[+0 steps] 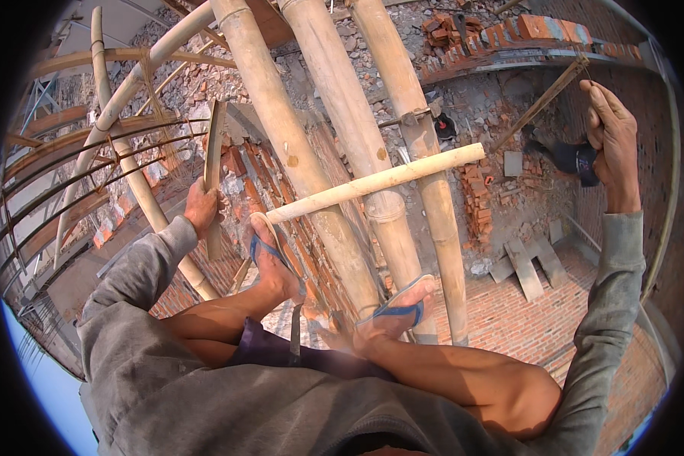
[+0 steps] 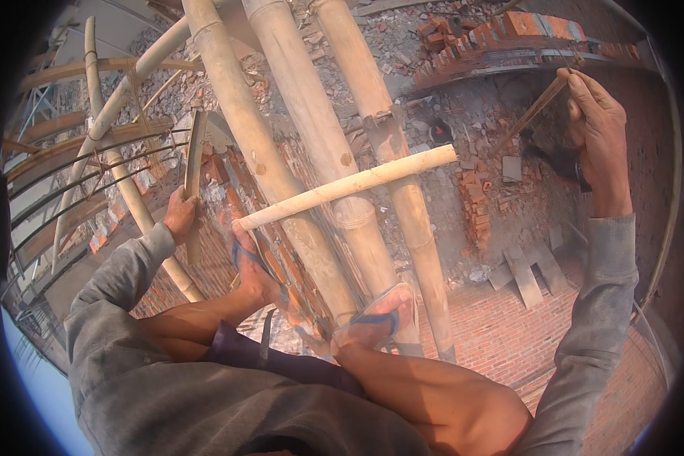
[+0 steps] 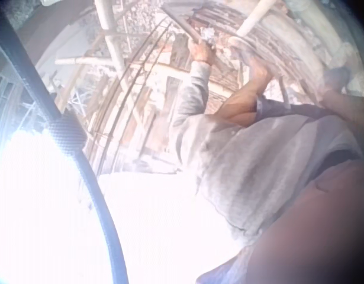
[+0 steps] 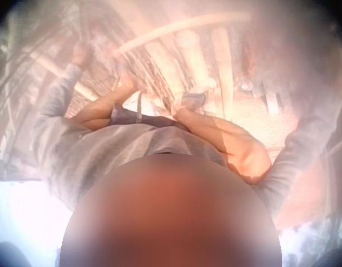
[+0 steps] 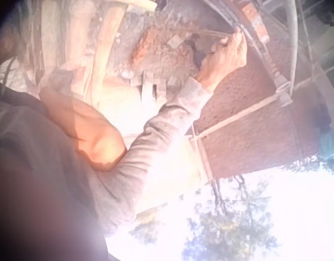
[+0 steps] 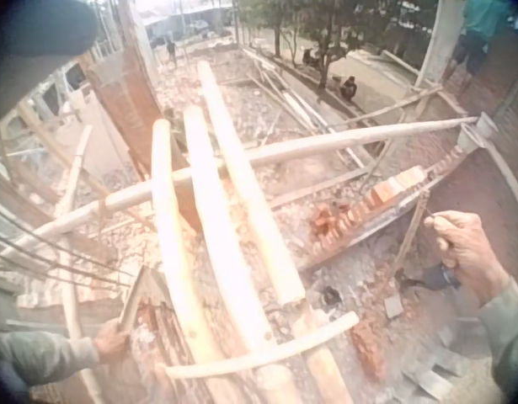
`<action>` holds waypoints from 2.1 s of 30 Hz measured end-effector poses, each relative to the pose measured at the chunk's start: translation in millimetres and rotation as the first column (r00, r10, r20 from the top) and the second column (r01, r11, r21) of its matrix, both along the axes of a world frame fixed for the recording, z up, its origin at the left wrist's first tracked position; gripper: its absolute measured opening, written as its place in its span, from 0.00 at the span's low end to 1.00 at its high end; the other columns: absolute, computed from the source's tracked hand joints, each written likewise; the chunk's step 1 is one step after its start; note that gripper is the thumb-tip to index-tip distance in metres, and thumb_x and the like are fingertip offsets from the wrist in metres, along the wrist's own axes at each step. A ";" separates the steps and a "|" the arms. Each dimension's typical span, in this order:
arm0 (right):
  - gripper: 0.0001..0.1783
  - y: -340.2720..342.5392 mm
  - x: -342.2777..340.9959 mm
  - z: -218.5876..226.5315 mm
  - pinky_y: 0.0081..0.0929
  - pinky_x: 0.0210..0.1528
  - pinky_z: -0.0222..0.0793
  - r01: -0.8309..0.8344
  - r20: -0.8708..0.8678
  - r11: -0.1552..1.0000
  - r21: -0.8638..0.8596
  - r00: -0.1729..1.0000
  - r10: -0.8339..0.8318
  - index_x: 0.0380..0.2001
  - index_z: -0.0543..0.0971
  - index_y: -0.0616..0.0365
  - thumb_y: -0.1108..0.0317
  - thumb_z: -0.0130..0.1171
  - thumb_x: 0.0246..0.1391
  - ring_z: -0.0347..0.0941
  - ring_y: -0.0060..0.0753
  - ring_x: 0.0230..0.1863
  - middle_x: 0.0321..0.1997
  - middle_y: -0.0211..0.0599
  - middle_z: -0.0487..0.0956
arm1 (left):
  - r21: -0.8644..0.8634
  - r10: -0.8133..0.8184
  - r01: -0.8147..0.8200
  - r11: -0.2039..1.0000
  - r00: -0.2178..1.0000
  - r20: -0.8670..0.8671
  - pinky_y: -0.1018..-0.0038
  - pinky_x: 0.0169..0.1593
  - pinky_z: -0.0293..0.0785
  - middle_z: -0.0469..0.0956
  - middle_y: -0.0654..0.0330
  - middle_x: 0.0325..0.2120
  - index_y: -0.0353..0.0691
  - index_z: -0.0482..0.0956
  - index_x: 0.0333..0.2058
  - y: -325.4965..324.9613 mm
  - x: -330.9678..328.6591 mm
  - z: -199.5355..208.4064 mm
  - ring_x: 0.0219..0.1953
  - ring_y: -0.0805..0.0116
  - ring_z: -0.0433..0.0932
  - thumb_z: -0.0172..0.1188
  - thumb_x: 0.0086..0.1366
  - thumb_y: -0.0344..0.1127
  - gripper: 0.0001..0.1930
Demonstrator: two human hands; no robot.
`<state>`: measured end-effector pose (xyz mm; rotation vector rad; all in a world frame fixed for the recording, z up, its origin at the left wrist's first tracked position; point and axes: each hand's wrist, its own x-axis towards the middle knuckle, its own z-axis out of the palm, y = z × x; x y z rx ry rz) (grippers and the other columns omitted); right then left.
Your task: The person secures bamboo poles together using wire and a metal hook tool. They wrap the wire around the poles and twist it to tighten the connection, repeating the process at multiple points along the structure.
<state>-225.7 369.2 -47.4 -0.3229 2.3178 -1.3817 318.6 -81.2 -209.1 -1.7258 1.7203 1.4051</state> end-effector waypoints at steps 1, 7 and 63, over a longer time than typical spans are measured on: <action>0.18 -0.7 -0.6 -2.2 0.12 0.19 0.45 -0.012 0.025 0.999 0.033 1.000 0.011 0.58 0.85 0.62 0.60 0.62 0.75 0.53 0.04 0.20 0.23 0.13 0.66 | 0.064 -0.197 0.195 0.979 0.980 0.025 0.73 0.29 0.80 0.80 0.63 0.35 0.39 0.76 0.52 1.3 3.5 -9.9 0.32 0.73 0.81 0.51 0.76 0.30 0.10; 0.18 -12.6 8.3 -25.6 0.13 0.17 0.46 -0.191 0.069 0.966 0.174 0.981 0.181 0.56 0.85 0.63 0.60 0.61 0.76 0.53 0.06 0.17 0.23 0.16 0.69 | 0.571 -0.644 0.658 0.491 0.716 -0.271 0.64 0.41 0.85 0.88 0.58 0.40 0.37 0.79 0.58 -6.1 -62.0 -74.0 0.40 0.68 0.86 0.62 0.74 0.33 0.17; 0.14 -32.0 267.3 -140.9 0.38 0.37 0.80 -0.502 0.373 0.788 0.355 0.849 0.373 0.52 0.85 0.65 0.75 0.61 0.66 0.87 0.42 0.29 0.28 0.52 0.85 | 0.709 0.072 0.547 0.445 0.768 -0.637 0.67 0.65 0.72 0.83 0.58 0.57 0.37 0.81 0.62 96.5 -142.7 -176.8 0.59 0.70 0.79 0.69 0.72 0.43 0.25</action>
